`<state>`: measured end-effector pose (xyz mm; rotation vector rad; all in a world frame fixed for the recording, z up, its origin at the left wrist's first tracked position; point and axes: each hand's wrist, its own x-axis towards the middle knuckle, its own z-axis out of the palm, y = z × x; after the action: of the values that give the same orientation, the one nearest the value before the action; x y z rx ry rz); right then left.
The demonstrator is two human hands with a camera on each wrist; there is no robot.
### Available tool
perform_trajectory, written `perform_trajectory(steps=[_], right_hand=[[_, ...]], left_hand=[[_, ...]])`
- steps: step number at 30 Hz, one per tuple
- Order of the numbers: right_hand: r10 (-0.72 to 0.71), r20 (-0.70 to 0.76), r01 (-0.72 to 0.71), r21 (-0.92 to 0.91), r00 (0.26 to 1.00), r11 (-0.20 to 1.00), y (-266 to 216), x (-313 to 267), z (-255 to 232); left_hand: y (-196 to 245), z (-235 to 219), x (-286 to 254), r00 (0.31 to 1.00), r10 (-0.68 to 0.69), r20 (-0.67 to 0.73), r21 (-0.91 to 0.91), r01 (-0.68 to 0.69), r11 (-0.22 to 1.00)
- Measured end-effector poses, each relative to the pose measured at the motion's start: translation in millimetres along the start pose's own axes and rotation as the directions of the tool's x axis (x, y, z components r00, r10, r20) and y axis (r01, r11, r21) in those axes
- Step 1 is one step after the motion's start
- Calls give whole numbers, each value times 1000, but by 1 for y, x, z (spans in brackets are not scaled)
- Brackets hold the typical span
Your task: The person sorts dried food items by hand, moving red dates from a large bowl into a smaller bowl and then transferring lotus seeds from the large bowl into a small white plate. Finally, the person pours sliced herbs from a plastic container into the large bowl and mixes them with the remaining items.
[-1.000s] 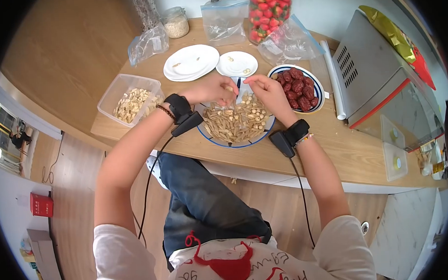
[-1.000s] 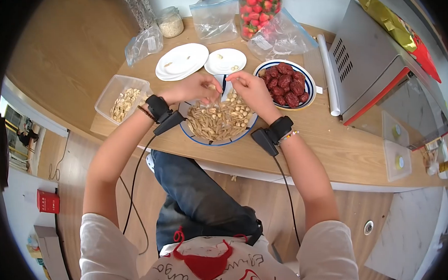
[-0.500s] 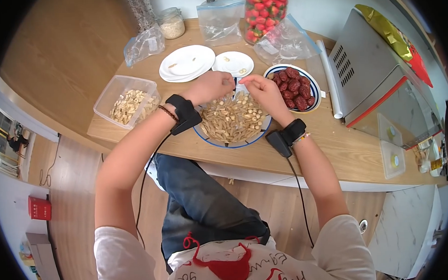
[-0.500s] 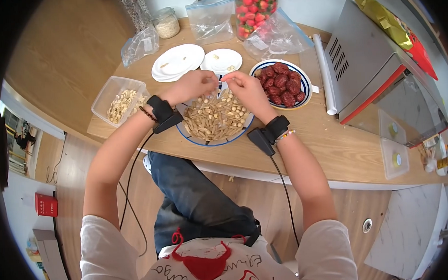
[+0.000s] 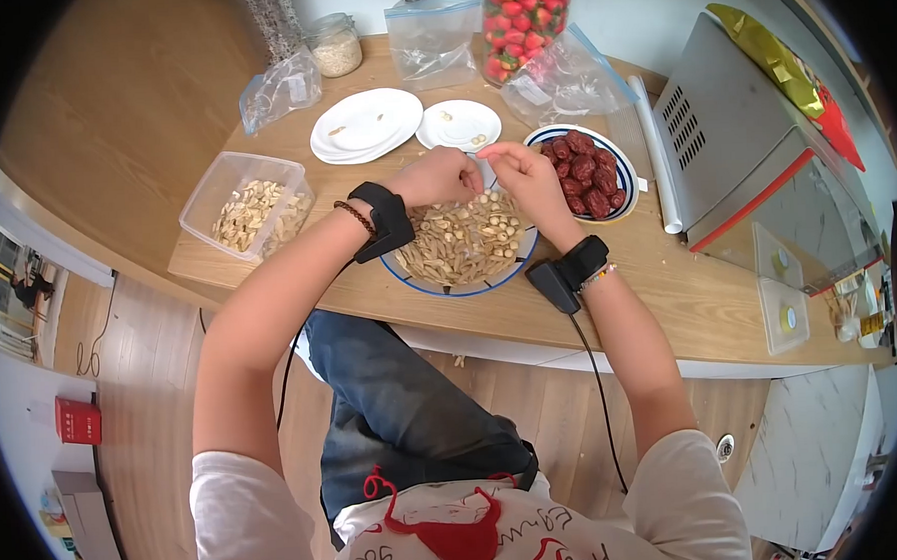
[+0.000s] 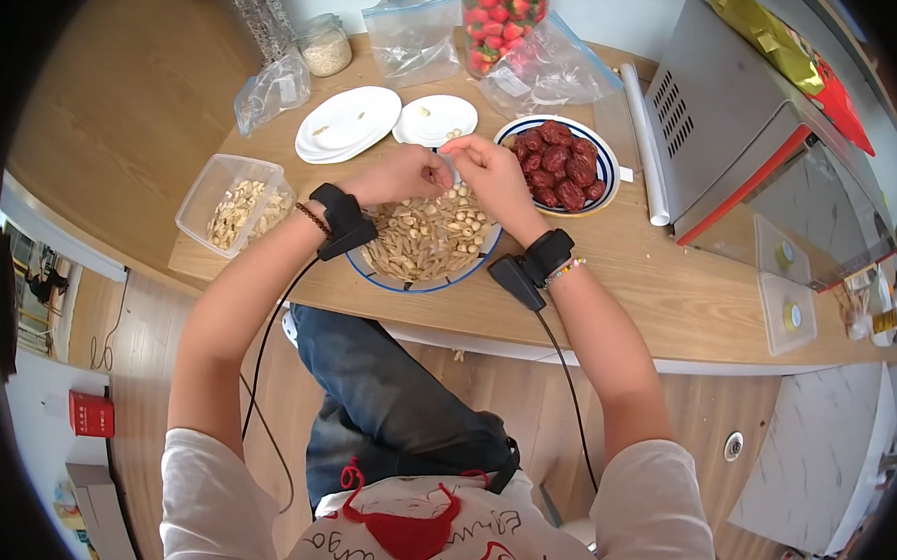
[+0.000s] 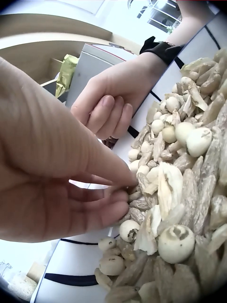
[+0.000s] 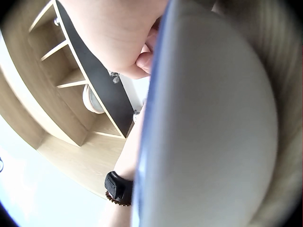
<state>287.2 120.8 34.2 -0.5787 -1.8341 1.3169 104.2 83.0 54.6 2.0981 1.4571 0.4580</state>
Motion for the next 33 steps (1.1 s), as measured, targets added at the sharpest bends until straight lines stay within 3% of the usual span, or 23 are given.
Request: perform_trajectory(steps=[4, 7, 10, 13, 16, 19, 25, 28, 31, 33], right_hand=[[7, -12, -6, 78, 1000, 997, 1, 2, 0], [60, -30, -54, 159, 998, 986, -2, 1, -3], [106, -93, -71, 323, 990, 944, -6, 0, -6], [121, -184, -30, 431, 975, 902, -10, 1, -9], [125, -238, 5, 481, 963, 877, -9, 2, -12], [138, -250, -3, 473, 958, 881, -9, 3, -12], [111, -218, -19, 387, 970, 922, -10, 1, -5], [108, -211, -32, 332, 971, 943, -8, 0, -3], [116, -194, -49, 319, 974, 947, -5, -2, -4], [115, -172, -53, 332, 978, 942, -6, -1, -4]], left_hand=[[17, -7, -6, 998, -59, -14, 69, 60, 996], [31, -4, -11, 991, -38, -126, 119, 53, 992], [36, 12, -4, 990, -28, -137, -124, 11, 992], [33, 30, 9, 966, 82, -244, 70, -67, 995], [41, 31, 15, 970, 65, -233, -6, -68, 998], [50, 22, 14, 993, 69, -91, 5, -69, 998], [33, 29, 4, 969, 241, -46, 96, -236, 967], [38, 23, -1, 976, 216, 14, 132, -216, 968], [39, 21, -1, 987, 105, 124, 147, -123, 982], [31, 25, 0, 977, 200, 76, 170, -210, 963]])
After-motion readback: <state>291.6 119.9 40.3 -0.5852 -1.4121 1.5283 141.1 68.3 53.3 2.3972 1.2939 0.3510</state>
